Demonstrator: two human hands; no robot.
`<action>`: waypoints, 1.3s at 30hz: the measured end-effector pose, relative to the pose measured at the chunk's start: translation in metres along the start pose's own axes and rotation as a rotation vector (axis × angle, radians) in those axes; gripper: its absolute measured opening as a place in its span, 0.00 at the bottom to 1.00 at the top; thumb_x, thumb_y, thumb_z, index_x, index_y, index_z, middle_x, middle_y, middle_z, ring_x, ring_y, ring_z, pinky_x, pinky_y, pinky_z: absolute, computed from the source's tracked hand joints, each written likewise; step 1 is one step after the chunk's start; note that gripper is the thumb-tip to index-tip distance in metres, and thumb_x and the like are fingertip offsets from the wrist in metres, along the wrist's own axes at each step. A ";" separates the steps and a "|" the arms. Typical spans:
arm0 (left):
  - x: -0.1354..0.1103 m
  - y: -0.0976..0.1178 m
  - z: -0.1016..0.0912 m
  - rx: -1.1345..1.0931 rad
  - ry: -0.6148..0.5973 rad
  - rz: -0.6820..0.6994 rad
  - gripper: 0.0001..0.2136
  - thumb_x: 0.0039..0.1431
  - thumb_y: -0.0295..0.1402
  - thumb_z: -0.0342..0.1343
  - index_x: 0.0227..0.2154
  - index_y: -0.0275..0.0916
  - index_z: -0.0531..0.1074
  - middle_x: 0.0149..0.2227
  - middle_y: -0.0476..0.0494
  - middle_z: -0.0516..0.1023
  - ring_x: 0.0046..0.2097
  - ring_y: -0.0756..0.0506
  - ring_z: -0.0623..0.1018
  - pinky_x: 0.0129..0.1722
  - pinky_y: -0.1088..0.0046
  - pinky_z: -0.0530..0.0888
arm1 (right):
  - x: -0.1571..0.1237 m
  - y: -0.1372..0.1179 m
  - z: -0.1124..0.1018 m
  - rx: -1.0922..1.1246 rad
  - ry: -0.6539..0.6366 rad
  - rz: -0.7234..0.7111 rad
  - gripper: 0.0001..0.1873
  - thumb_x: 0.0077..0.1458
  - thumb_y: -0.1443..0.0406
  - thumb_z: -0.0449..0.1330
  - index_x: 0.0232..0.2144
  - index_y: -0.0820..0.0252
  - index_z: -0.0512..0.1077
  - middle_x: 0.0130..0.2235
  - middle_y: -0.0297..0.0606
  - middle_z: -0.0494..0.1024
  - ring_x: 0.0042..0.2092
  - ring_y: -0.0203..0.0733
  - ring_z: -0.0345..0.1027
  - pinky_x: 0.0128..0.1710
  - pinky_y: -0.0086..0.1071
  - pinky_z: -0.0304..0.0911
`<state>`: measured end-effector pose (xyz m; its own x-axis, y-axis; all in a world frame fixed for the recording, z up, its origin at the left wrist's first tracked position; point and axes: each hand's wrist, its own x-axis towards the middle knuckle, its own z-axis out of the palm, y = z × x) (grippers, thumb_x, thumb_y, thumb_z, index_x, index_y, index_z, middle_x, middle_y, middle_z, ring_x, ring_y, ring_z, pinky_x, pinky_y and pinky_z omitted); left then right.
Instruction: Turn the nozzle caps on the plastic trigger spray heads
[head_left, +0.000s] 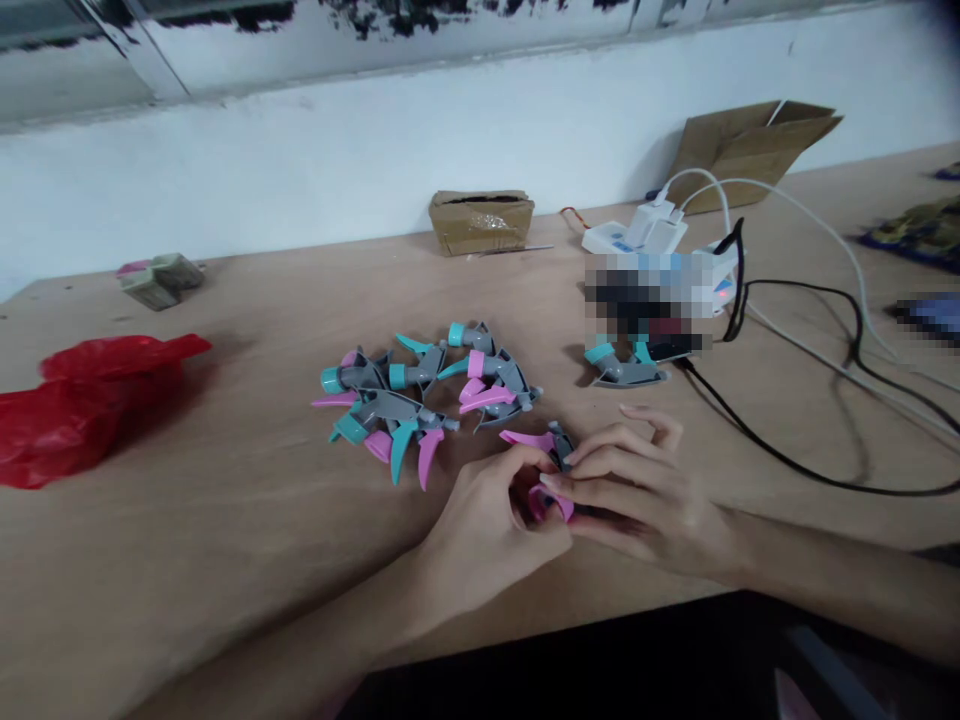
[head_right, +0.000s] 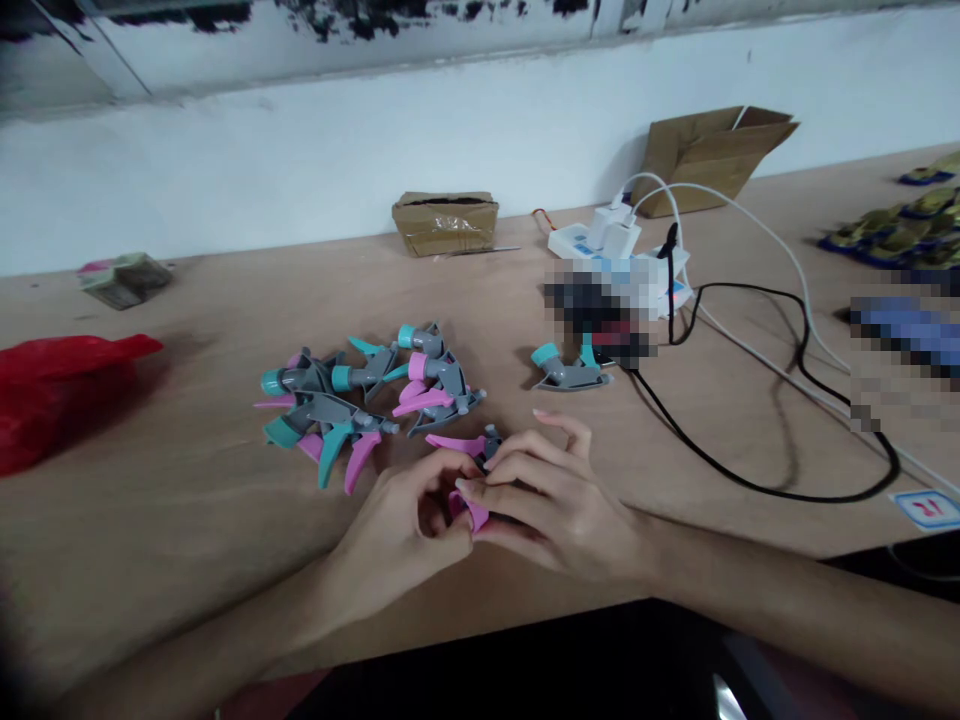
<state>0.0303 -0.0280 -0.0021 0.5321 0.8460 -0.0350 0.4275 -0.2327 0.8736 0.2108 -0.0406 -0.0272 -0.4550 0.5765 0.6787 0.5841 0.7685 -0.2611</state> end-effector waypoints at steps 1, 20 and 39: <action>0.000 0.000 0.000 0.012 0.008 0.018 0.10 0.46 0.24 0.51 0.34 0.35 0.67 0.25 0.51 0.70 0.23 0.54 0.66 0.21 0.80 0.64 | -0.001 0.000 0.000 0.001 -0.003 0.008 0.09 0.52 0.60 0.60 0.38 0.51 0.72 0.30 0.28 0.76 0.39 0.35 0.69 0.55 0.42 0.41; -0.006 0.002 0.003 0.077 0.012 0.036 0.06 0.52 0.26 0.50 0.35 0.36 0.63 0.30 0.49 0.70 0.26 0.53 0.67 0.25 0.78 0.65 | -0.001 -0.001 0.002 -0.043 0.037 -0.035 0.06 0.52 0.64 0.60 0.35 0.55 0.72 0.30 0.28 0.77 0.37 0.35 0.69 0.55 0.41 0.41; -0.007 -0.001 0.006 0.112 0.077 0.051 0.14 0.51 0.22 0.49 0.42 0.38 0.62 0.31 0.51 0.71 0.26 0.53 0.69 0.25 0.78 0.67 | 0.000 -0.007 0.004 -0.214 0.024 0.032 0.07 0.48 0.63 0.61 0.33 0.56 0.71 0.26 0.29 0.75 0.36 0.38 0.70 0.50 0.43 0.47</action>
<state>0.0308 -0.0363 -0.0054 0.4998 0.8647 0.0495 0.4824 -0.3254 0.8133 0.2037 -0.0444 -0.0282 -0.4194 0.5907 0.6893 0.7286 0.6720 -0.1326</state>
